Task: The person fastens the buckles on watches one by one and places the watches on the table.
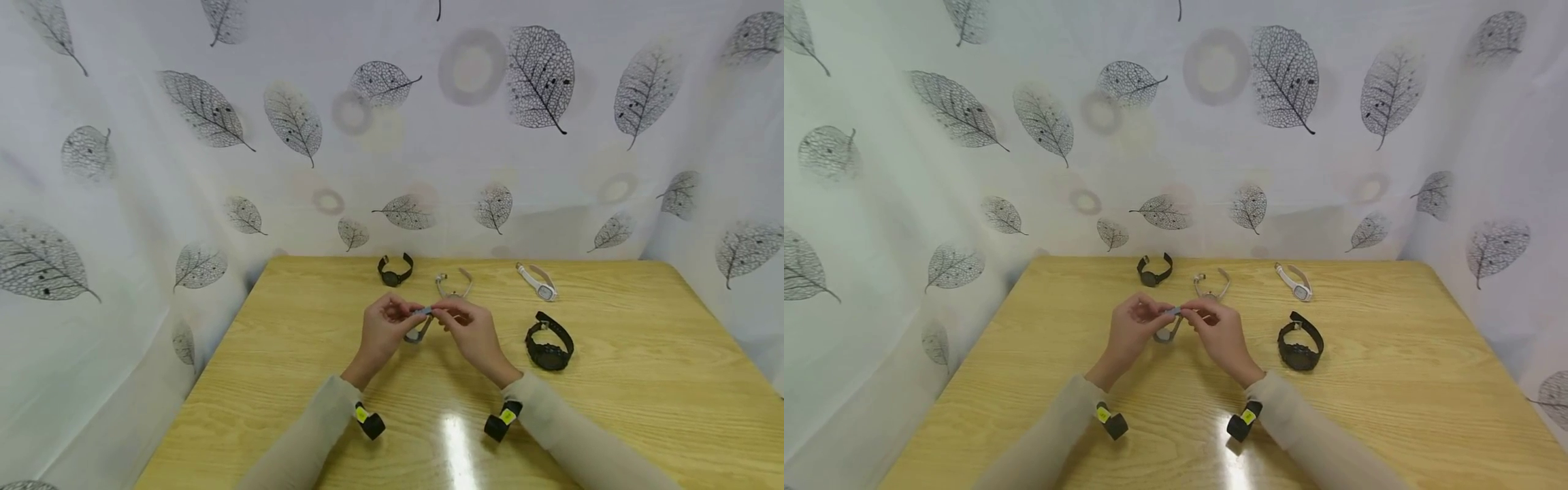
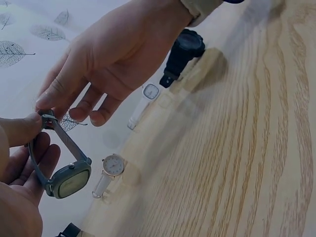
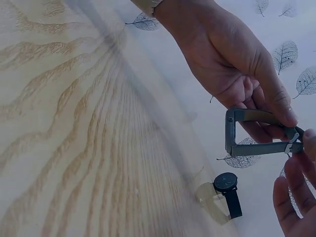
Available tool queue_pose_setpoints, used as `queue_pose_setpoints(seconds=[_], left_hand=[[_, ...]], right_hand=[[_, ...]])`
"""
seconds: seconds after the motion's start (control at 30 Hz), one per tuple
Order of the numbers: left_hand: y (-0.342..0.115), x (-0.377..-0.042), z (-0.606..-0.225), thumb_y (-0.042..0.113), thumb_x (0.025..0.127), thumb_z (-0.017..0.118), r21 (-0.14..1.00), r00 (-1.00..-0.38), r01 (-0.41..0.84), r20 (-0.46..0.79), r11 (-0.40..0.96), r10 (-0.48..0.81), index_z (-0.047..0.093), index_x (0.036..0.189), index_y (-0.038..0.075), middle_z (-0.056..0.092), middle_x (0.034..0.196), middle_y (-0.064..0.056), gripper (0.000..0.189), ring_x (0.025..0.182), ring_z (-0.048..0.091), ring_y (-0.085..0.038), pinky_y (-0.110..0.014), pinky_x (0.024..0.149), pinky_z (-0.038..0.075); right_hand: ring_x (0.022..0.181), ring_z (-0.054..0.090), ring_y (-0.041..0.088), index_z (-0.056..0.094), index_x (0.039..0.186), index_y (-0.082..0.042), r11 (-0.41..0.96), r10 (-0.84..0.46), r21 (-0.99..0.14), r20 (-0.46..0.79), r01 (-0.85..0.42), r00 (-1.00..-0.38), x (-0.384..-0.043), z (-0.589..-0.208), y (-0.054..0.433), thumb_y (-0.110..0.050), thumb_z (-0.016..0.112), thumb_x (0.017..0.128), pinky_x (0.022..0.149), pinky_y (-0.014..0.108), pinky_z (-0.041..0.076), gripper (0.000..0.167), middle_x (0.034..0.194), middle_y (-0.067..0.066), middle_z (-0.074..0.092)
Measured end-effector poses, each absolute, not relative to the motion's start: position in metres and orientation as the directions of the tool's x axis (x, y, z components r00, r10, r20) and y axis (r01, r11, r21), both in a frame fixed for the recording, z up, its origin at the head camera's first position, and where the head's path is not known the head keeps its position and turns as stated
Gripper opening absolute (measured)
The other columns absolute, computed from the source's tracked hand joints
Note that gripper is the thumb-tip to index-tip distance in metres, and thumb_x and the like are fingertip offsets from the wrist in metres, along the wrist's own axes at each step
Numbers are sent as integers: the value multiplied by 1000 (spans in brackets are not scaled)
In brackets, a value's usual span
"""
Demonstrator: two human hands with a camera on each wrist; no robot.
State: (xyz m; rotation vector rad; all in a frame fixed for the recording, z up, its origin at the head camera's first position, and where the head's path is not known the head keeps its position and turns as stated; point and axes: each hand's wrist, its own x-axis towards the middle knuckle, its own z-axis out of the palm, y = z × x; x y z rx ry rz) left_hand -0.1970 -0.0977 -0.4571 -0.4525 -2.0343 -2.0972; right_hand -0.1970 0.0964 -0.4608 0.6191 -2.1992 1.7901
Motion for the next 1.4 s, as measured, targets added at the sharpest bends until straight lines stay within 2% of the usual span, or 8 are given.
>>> queue_pose_setpoints(seconds=[0.17, 0.3, 0.47, 0.6, 0.83, 1.0, 1.13, 1.4], left_hand=[[-98, -197, -456, -2, 87, 81, 939, -935, 340, 344, -56, 92, 57, 90, -8, 75, 102, -23, 25, 92, 75, -25, -30, 78, 62], [-97, -196, -455, -3, 87, 80, 941, -936, 334, 339, -59, 98, 57, 89, -7, 75, 102, -23, 24, 93, 75, -27, -32, 79, 63], [-96, -196, -457, -5, 86, 80, 939, -934, 340, 343, -51, 97, 57, 87, -7, 75, 99, -23, 23, 91, 75, -28, -32, 78, 63], [-94, -196, -458, -4, 86, 81, 937, -933, 346, 348, -43, 88, 57, 87, -8, 75, 100, -23, 24, 92, 75, -27, -30, 78, 62], [-95, -196, -457, -1, 86, 81, 941, -939, 335, 337, -42, 75, 56, 90, -10, 76, 102, -20, 27, 93, 75, -27, -27, 76, 61], [-95, -196, -457, -3, 86, 81, 941, -938, 332, 336, -63, 82, 54, 90, -13, 75, 103, -22, 29, 95, 74, -33, -28, 77, 62], [-94, -195, -457, -4, 86, 81, 944, -941, 322, 327, -69, 83, 52, 90, -16, 75, 103, -24, 32, 97, 73, -36, -27, 78, 61], [-92, -196, -461, -3, 85, 81, 943, -941, 326, 330, -66, 76, 53, 85, -9, 75, 101, -23, 29, 94, 74, -32, -27, 76, 61]], right_hand=[[87, 69, 25, 79, 107, -13, 225, -162, -816, 507, -532, -846, -201, -466, 97, -11, 71, 99, 70, 26, 58, 12, 106, 5, 74], [91, 68, 14, 79, 105, -17, 257, -166, -773, 555, -580, -815, -202, -468, 96, -14, 71, 98, 72, 25, 57, 11, 106, -2, 75], [89, 69, 14, 79, 102, -15, 290, -205, -710, 609, -642, -766, -200, -469, 94, -10, 72, 97, 70, 28, 58, 10, 103, -1, 74], [88, 69, 15, 78, 108, -18, 310, -163, -754, 559, -580, -813, -198, -470, 94, -16, 72, 98, 71, 28, 59, 12, 107, -2, 75], [85, 70, 35, 78, 115, -13, 199, -146, -881, 406, -429, -902, -200, -468, 101, -16, 71, 99, 69, 32, 61, 18, 109, 6, 75], [80, 70, 29, 77, 112, -1, 199, -178, -878, 406, -436, -897, -194, -456, 99, -5, 69, 99, 67, 28, 58, 16, 103, 13, 75], [81, 68, 28, 79, 109, -9, 204, -163, -862, 437, -464, -884, -199, -468, 98, -10, 71, 98, 65, 27, 56, 14, 104, 7, 76], [87, 68, 13, 80, 104, -17, 269, -148, -799, 518, -538, -843, -198, -472, 94, -18, 72, 99, 71, 28, 59, 10, 103, -2, 75]])
